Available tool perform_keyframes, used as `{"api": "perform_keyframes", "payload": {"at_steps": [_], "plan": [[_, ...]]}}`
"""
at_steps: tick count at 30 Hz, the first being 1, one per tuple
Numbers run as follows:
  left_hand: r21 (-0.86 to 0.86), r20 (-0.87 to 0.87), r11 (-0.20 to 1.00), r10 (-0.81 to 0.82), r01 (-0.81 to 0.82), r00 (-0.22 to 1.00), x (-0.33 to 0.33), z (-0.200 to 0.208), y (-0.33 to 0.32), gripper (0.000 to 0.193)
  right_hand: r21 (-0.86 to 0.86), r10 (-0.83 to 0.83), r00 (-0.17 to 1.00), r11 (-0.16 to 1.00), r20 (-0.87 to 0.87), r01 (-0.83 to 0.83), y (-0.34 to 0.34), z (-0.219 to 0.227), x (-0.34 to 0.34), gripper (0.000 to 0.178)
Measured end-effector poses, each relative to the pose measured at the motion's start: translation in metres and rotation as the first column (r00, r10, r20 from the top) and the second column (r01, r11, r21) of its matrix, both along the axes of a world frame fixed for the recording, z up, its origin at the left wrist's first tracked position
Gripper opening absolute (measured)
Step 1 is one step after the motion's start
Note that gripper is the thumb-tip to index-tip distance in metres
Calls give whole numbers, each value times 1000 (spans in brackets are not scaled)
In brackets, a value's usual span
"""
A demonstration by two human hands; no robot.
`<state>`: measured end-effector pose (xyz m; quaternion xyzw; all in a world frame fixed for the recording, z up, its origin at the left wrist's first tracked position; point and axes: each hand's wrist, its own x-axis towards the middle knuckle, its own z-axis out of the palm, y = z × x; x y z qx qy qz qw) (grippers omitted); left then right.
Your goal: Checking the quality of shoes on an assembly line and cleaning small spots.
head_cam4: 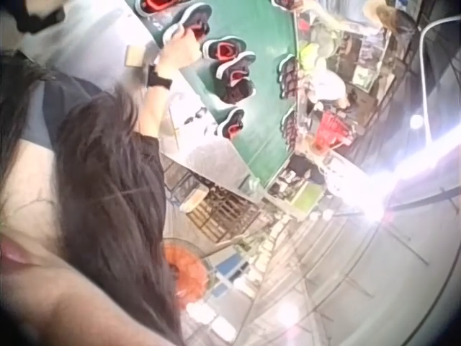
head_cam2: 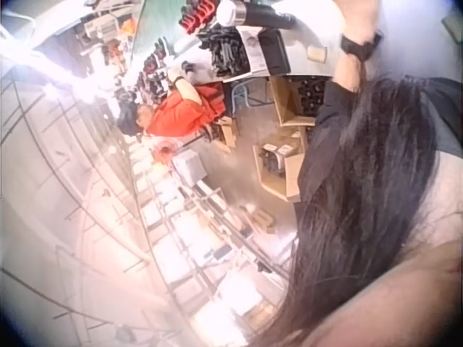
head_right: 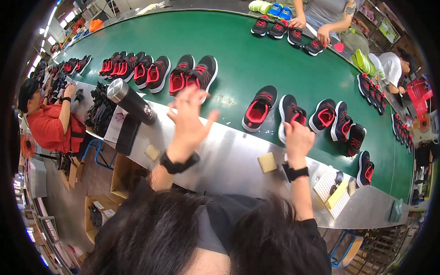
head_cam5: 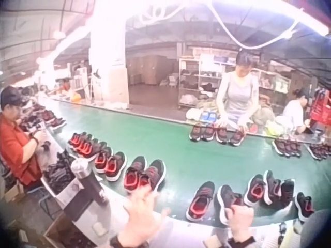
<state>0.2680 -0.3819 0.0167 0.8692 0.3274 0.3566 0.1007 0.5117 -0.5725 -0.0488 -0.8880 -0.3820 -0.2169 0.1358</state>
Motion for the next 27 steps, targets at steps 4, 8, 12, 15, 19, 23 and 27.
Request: {"api": "perform_keyframes", "payload": {"at_steps": [4, 8, 12, 15, 19, 23, 27], "plan": [[-269, -103, 956, -147, 115, 984, -22, -49, -55, 51, 56, 120, 948, 993, -296, -108, 49, 16, -48, 58], [-365, -194, 929, -135, 56, 972, -60, -59, -70, 48, -275, 126, 909, 929, -397, -249, 58, 27, -66, 61], [-398, -210, 917, -109, 17, 972, -79, -39, -68, 46, -256, 50, 822, 938, -567, -234, 67, 40, -34, 45], [-371, -164, 929, -54, -11, 985, -88, -28, -63, 44, -64, 149, 819, 973, -554, -221, 67, 72, -32, 44], [-684, 208, 725, 97, 74, 973, -86, -37, -67, 50, -176, 490, 744, 769, -455, -615, 44, 104, -100, 45], [-823, 128, 568, 170, 9, 977, -81, -72, -72, 66, 167, 679, 499, 667, -538, -726, 6, 90, -139, 42], [-742, -16, 668, 67, -57, 998, -88, -84, -76, 74, 323, 377, 724, 920, -578, -221, -1, 24, -131, 56]]}}
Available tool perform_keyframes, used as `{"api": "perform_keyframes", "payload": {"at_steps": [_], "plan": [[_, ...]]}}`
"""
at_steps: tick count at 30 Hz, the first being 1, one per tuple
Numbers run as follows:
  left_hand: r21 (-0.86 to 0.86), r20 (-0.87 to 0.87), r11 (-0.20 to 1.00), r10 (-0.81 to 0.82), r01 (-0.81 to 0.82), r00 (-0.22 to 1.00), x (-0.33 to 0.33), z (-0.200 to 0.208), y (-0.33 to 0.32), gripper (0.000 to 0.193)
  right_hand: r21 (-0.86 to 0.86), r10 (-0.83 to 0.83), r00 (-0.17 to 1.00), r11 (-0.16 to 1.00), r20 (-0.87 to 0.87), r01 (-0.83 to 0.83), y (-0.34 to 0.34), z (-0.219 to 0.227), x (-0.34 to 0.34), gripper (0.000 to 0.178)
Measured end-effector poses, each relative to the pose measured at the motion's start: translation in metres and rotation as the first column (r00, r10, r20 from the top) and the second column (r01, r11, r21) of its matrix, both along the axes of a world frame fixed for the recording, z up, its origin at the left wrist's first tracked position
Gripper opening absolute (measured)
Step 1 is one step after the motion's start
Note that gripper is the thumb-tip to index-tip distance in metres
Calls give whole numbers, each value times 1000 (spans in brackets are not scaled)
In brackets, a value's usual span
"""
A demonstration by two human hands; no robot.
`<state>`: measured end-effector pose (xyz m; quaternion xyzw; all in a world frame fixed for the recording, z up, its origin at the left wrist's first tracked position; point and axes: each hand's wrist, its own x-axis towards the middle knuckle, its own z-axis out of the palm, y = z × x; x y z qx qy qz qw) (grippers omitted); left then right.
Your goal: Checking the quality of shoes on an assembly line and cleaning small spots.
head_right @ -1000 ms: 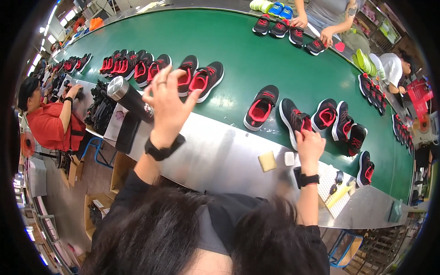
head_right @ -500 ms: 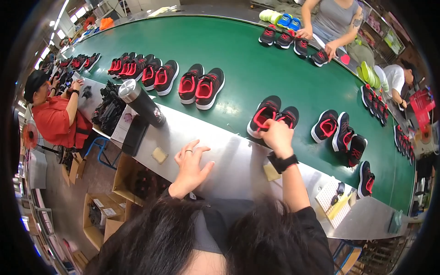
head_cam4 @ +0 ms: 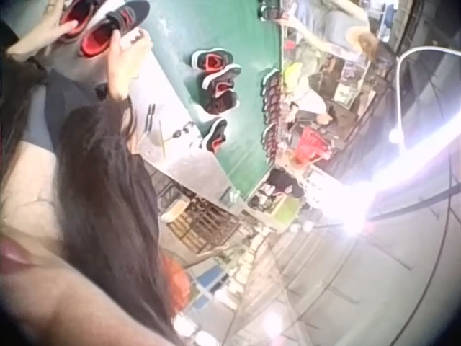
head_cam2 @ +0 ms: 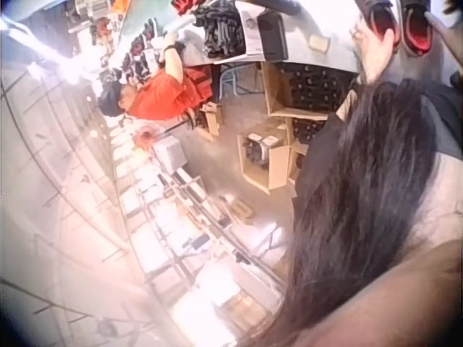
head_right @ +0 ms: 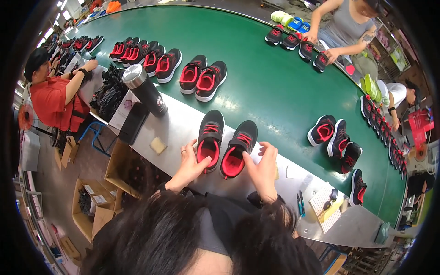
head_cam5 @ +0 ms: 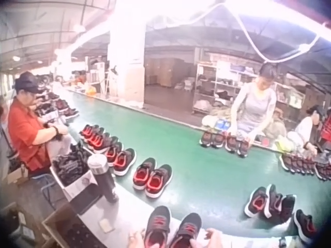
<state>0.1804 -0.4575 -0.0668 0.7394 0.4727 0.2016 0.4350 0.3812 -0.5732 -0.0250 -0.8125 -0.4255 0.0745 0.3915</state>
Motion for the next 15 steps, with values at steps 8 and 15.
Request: {"api": "perform_keyframes", "payload": {"at_steps": [8, 15], "plan": [[-689, 461, 648, 48, 324, 886, -8, 46, 18, 61, 36, 248, 892, 967, -377, -253, -5, -33, 17, 62], [-889, 451, 282, 396, 362, 800, -18, 58, -6, 43, 265, 268, -5, 955, -963, 137, -21, -18, -13, 43]]}}
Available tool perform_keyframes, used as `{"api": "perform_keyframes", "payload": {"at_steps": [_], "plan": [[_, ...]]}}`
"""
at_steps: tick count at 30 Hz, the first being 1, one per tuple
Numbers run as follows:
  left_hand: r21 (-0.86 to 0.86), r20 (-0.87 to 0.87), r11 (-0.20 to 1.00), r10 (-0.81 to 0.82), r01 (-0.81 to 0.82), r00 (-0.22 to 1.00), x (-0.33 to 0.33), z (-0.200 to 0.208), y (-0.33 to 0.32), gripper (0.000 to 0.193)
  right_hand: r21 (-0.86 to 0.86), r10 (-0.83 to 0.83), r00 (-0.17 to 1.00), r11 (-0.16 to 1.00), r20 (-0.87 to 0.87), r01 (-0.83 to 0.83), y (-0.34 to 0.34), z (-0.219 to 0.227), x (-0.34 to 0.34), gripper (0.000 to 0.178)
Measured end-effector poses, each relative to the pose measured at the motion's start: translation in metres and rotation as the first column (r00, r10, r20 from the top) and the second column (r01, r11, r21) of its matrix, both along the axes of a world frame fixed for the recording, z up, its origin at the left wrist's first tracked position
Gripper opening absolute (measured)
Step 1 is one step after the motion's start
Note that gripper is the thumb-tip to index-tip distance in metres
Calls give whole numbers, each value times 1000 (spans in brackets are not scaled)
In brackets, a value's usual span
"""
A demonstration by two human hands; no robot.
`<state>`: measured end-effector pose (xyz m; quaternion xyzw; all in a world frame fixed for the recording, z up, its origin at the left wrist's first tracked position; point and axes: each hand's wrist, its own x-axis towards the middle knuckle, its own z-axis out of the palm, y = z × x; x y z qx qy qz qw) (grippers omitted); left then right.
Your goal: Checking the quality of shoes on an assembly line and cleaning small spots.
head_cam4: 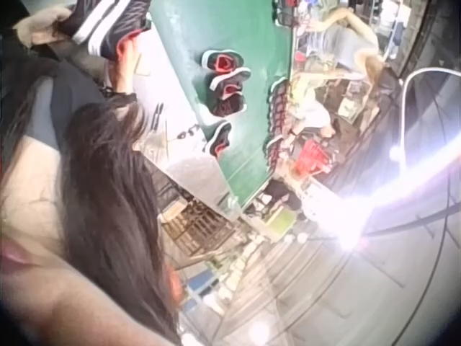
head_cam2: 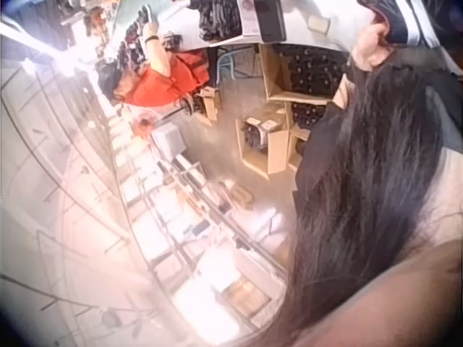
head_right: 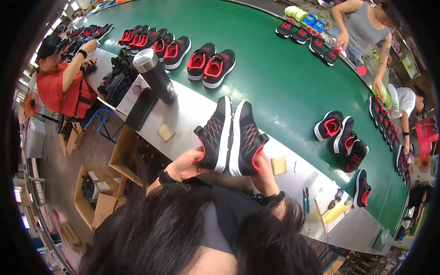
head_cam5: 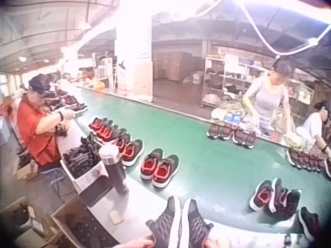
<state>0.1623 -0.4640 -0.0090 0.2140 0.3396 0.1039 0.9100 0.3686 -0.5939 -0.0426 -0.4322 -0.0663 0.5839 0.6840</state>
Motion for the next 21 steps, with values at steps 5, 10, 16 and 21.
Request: {"api": "perform_keyframes", "payload": {"at_steps": [5, 10, 16, 21], "plan": [[222, -28, 975, -14, 20, 1000, -17, -8, 6, 56, 81, -15, 931, 997, 365, -16, -10, 3, 16, 47], [896, -181, 441, 263, 49, 948, -29, 13, -1, 72, 46, -47, -177, 999, 983, -12, -15, 48, 23, 75], [830, -333, -202, 567, 519, 754, -29, -11, -28, 72, -262, 249, -455, 964, 855, 36, -19, 49, -7, 80], [901, -371, -15, 491, 433, 788, -24, 3, -23, 64, -234, 238, -132, 971, 962, 48, -13, 53, 4, 69]]}}
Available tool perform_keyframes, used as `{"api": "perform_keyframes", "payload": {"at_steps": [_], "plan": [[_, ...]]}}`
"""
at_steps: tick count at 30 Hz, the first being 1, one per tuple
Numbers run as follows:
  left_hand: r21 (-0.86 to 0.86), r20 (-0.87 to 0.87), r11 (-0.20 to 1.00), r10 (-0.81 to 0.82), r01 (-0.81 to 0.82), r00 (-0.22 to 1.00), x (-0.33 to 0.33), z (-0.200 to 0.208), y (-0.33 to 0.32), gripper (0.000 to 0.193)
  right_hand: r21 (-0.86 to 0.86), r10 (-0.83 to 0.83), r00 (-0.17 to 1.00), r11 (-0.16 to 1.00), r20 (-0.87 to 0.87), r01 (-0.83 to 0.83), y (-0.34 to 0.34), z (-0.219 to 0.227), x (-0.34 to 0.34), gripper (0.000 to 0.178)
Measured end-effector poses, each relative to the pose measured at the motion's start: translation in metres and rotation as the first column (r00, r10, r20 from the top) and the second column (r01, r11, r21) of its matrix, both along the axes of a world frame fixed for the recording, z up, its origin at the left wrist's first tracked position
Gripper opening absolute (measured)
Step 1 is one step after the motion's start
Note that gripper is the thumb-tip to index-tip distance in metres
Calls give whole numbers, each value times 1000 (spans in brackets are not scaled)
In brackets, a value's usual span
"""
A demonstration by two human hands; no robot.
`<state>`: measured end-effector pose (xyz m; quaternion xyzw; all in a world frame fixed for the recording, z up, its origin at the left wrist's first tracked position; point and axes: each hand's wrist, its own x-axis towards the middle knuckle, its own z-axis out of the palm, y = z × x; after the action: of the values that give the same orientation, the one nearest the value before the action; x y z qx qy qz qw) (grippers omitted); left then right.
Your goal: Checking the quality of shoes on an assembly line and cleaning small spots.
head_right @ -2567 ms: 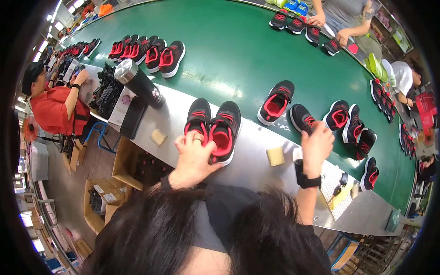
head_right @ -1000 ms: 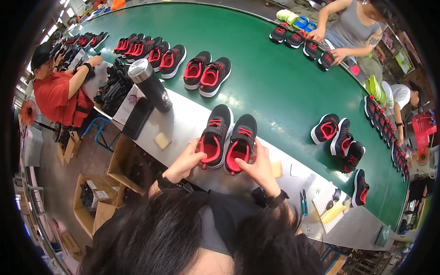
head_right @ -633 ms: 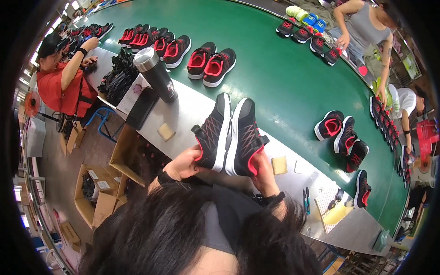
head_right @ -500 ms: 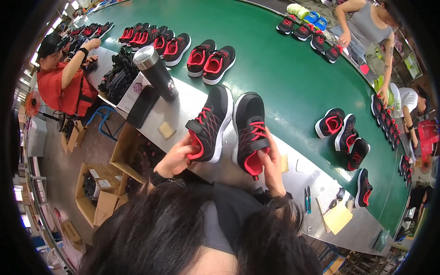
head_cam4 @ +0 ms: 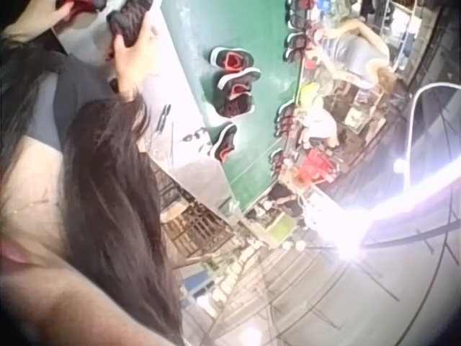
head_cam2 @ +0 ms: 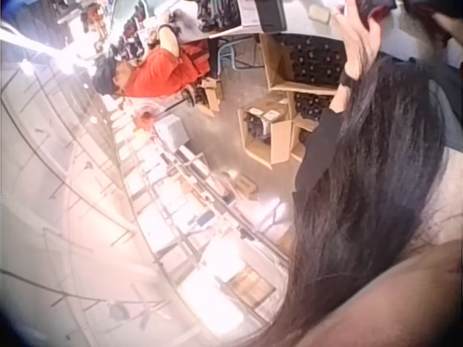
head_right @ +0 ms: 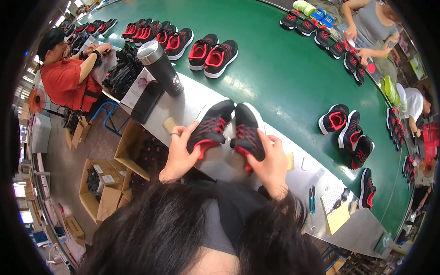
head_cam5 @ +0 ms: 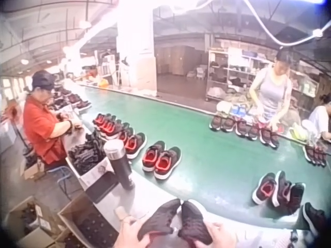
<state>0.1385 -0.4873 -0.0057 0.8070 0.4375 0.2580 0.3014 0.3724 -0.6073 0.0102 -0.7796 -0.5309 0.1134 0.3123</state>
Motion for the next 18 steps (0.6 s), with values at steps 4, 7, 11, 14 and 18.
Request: {"api": "perform_keyframes", "payload": {"at_steps": [4, 7, 11, 14, 18], "plan": [[-845, 504, 379, 327, 377, 800, 8, 30, 13, 53, -120, -127, 300, 992, -945, 40, 11, 0, 20, 57], [-770, 552, 510, 230, 384, 802, 7, 17, 10, 55, -31, -31, 293, 1000, -956, 4, 14, 3, 8, 55], [-175, 89, 983, 77, -61, 993, 23, 30, -10, 66, -98, -13, 486, 984, -874, -149, 16, -12, 13, 54], [86, -283, 968, -204, 237, 937, 36, 52, -26, 70, -263, 25, 770, 932, -638, -248, 4, -7, 17, 47], [107, -533, 932, -240, 345, 812, 54, 20, -30, 55, -175, 138, 897, 958, -419, -229, 7, -9, 35, 35]]}}
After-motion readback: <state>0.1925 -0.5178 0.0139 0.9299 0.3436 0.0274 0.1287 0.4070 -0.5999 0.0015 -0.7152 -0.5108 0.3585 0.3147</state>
